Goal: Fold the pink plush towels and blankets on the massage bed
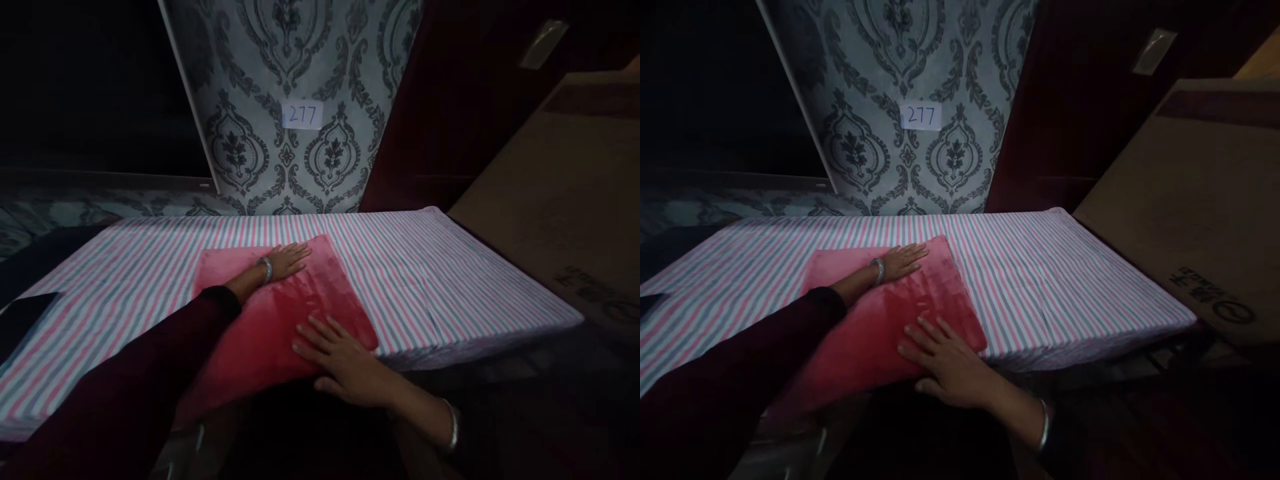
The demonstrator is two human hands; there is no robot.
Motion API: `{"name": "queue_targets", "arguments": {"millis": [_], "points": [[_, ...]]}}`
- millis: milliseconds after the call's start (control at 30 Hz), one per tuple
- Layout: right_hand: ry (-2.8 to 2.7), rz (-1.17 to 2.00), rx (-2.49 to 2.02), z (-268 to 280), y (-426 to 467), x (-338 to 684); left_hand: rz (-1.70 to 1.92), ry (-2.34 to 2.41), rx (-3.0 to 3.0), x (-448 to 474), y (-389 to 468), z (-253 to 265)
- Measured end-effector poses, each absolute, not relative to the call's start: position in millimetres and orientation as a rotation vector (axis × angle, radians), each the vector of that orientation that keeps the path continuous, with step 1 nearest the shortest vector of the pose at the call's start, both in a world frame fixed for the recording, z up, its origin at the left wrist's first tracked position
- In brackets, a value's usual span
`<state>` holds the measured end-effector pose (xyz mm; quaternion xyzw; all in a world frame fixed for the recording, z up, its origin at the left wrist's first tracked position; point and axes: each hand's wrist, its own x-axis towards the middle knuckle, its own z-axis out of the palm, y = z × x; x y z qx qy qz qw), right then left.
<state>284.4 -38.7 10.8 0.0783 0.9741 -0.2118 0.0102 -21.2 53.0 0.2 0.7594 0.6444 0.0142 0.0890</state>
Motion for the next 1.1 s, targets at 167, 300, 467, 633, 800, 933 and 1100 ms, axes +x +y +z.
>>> {"name": "queue_targets", "arguments": {"millis": [167, 300, 467, 633, 800, 933, 1100], "points": [[3.181, -0.633, 0.29, 40.4, -10.2, 276.4, 0.068, 1.862, 2.317, -15.2, 71.7, 26.2], [3.252, -0.412, 0.389, 45.5, 39.7, 237.8, 0.128, 1.694, 2.356, -7.0, 99.8, 32.3], [3.196, -0.292, 0.464, 14.3, 64.8, 217.4, 0.267, 1.566, 2.307, -5.2, 116.3, 2.2], [3.232, -0.318, 0.441, 0.6, 64.6, 222.3, 0.314, 1.592, 2.289, -5.6, 116.4, -8.5], [3.199, -0.402, 0.364, 3.4, 45.8, 241.9, 0.293, 1.626, 2.299, -0.1, 113.0, -3.6], [3.155, -0.456, 0.359, -0.7, 13.1, 273.4, 0.232, 1.65, 2.285, 5.5, 111.7, 0.2], [3.107, -0.493, 0.316, 10.0, -20.9, 299.6, 0.058, 1.749, 2.257, 12.1, 103.9, 24.4]]}}
